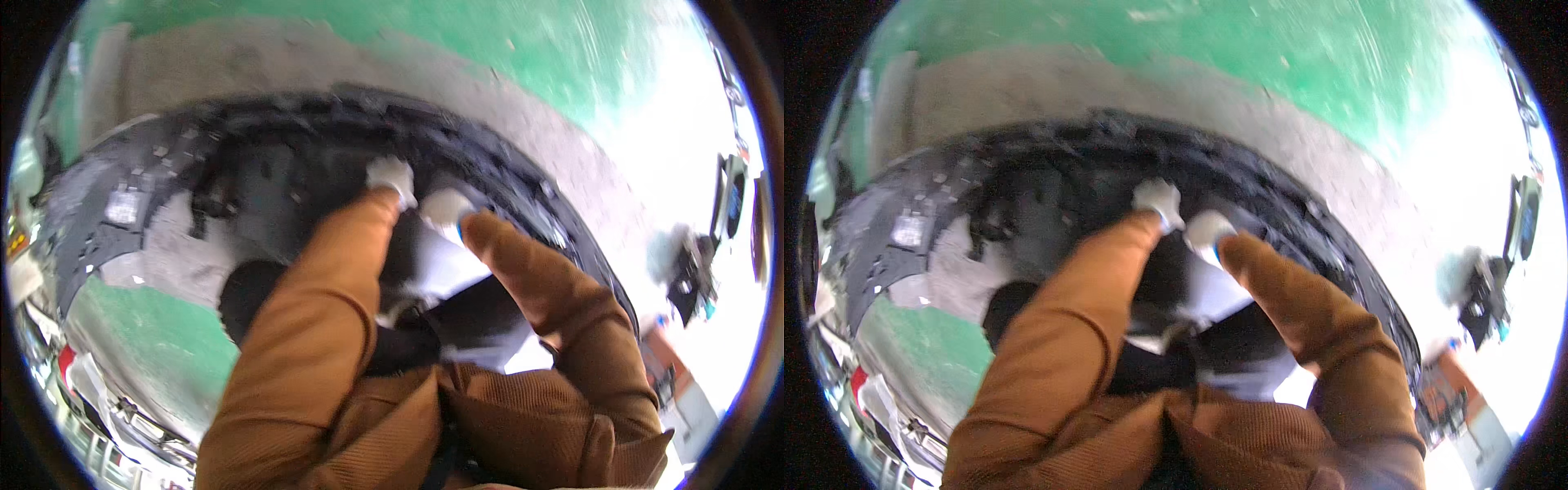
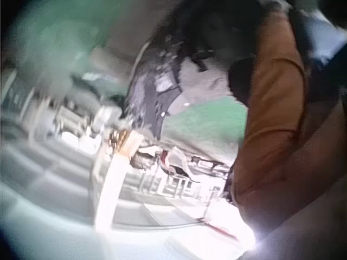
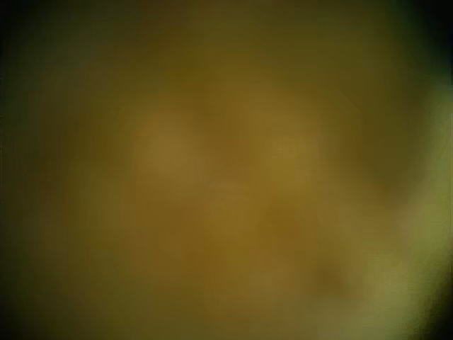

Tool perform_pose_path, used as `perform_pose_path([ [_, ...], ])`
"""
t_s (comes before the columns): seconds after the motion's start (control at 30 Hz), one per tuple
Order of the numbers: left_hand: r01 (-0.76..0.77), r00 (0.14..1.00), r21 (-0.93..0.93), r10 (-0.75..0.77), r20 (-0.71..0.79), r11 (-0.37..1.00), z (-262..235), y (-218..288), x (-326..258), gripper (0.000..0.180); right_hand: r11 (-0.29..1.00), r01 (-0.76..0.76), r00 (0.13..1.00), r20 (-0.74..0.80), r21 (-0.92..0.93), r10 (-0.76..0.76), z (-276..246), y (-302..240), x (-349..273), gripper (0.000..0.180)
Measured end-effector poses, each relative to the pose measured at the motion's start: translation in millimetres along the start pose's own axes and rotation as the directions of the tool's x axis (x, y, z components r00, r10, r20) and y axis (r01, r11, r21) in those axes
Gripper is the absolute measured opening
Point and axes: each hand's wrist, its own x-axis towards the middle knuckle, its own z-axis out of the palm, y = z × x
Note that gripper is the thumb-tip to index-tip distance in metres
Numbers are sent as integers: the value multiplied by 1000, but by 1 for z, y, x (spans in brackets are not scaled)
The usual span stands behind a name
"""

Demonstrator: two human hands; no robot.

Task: The person sits on the floor and uses a screwdriver to fasten screws into a large black plastic car part, likely a bumper or underbody panel. They repeatedly pick up screws from a pile on the floor and tighten them into the part.

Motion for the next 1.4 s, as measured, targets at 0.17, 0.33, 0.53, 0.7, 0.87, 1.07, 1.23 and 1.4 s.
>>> perform_pose_path([
  [0.17,46,997,0,-46,61,999,0,9,5,72,970,214,963,-190,112,-191,13,20,-26,19],
  [0.33,0,999,-19,1,49,1000,-3,-6,-5,68,990,-74,971,-220,116,98,-51,-43,-50,24],
  [0.53,-26,1000,-41,26,17,999,2,-8,0,70,956,33,993,-101,-292,-65,-52,-53,-54,19],
  [0.7,20,999,-43,-19,33,999,4,-6,5,67,993,-115,992,-56,21,116,-47,-72,-43,26],
  [0.87,25,999,-47,-23,44,999,2,-7,4,69,991,117,969,-213,-67,-129,16,-54,-8,12],
  [1.07,-21,998,-32,22,55,999,-2,-5,8,70,991,15,999,-31,129,-11,-30,-16,-13,19],
  [1.23,35,999,-39,-34,38,999,6,-9,6,69,940,95,987,-90,-328,-131,-51,-60,-45,20],
  [1.4,12,999,-58,-10,42,998,-4,-1,-1,68,917,-161,960,-158,365,232,-8,-35,-13,21],
])
